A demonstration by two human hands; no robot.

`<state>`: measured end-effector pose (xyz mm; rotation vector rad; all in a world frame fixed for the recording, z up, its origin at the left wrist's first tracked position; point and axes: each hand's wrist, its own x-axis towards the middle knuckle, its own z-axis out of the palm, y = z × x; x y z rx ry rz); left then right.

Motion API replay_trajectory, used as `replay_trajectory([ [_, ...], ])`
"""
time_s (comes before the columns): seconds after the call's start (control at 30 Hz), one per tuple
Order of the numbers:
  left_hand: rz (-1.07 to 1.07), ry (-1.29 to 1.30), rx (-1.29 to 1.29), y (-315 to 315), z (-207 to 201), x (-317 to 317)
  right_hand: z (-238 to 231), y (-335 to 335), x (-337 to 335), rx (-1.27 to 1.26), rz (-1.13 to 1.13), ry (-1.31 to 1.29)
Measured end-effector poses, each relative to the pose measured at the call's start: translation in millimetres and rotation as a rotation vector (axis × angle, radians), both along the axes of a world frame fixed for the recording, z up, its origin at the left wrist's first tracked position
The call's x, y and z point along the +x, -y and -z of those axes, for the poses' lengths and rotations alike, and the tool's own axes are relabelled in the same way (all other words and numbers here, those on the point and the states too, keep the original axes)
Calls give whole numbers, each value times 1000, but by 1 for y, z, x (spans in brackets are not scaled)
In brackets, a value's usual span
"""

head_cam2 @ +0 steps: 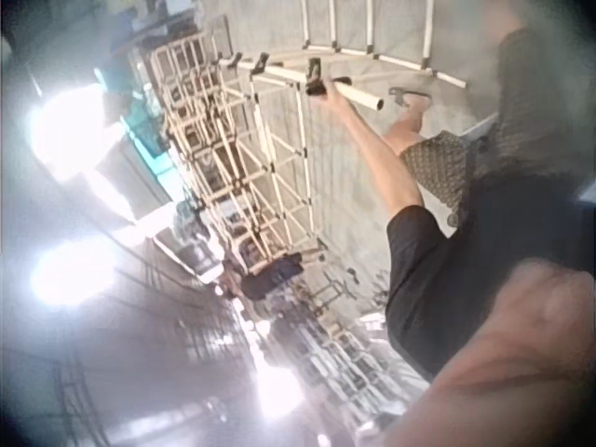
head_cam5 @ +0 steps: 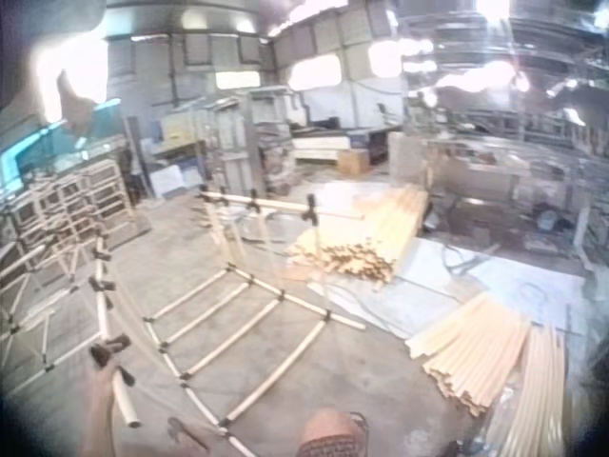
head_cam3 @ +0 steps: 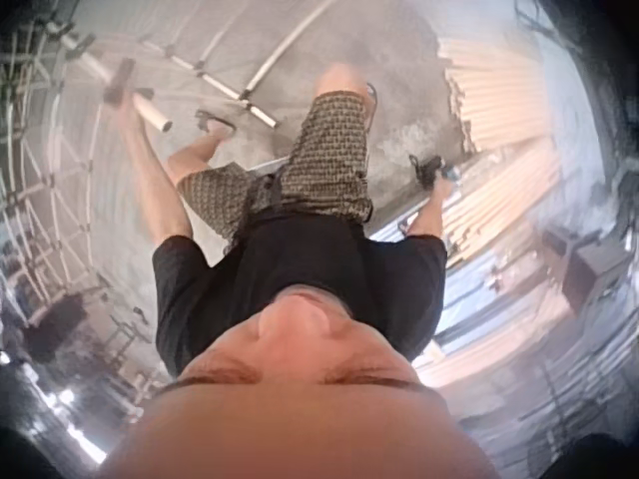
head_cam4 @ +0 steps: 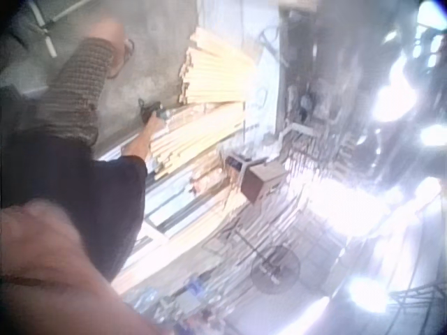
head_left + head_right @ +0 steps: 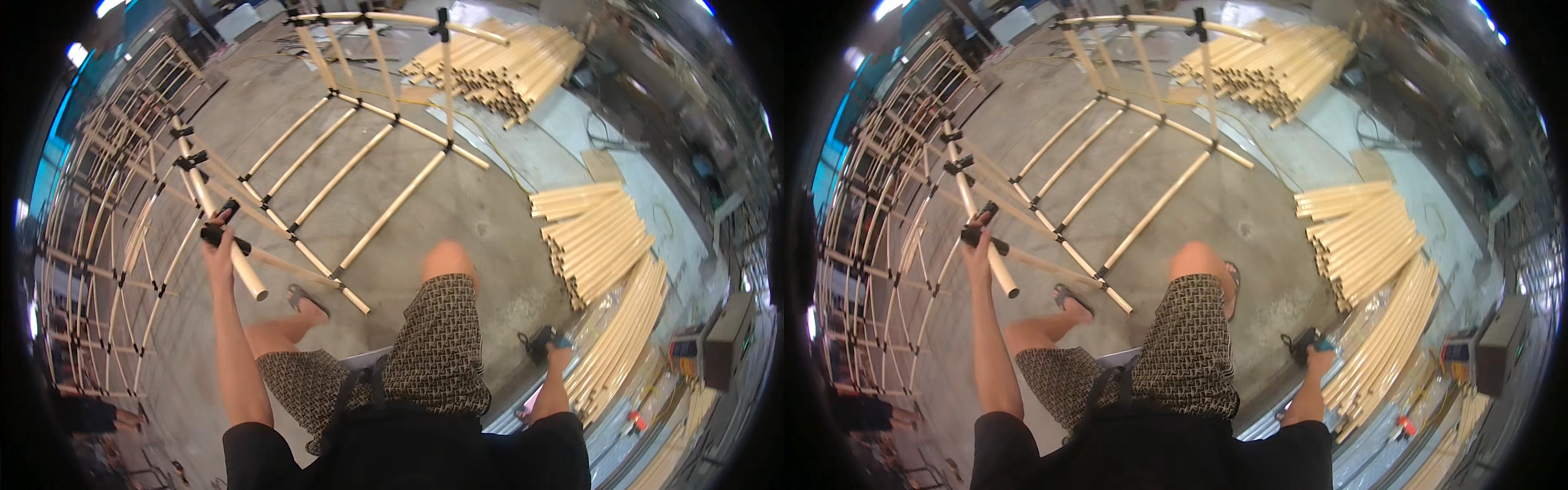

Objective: The person assembles a frame using wooden poles and plastic connectors, using a power drill to secure screws into the joints and moving bundles of poles to the assembly area.

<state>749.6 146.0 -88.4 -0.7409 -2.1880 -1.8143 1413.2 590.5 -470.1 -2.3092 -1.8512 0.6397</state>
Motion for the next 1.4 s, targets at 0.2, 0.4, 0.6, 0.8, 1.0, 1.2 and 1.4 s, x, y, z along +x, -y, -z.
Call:
replay_trajectory([
  [0.2, -5, 8, -50, 0, -9, 7, 22, 11, 17, -94, -144, -17],
  [0.4, -102, 2, -7, -5, -17, 21, -32, -10, -16, -855, -195, 134],
  [0.6, -155, 64, 33, -11, 3, 5, 21, -93, -4, -1350, -231, 458],
  [0.8, -267, 179, 100, -17, -11, 32, -8, -114, -77, -1230, -468, 486],
  [1.0, -335, 364, 29, -5, -4, 36, -84, -116, -189, -886, -828, 247],
  [1.2, -352, 397, 20, -29, -10, 45, -82, -187, -284, -729, -1065, 96],
  [1.4, -407, 466, 27, -19, -9, 47, -138, -244, -414, -683, -1156, -61],
])
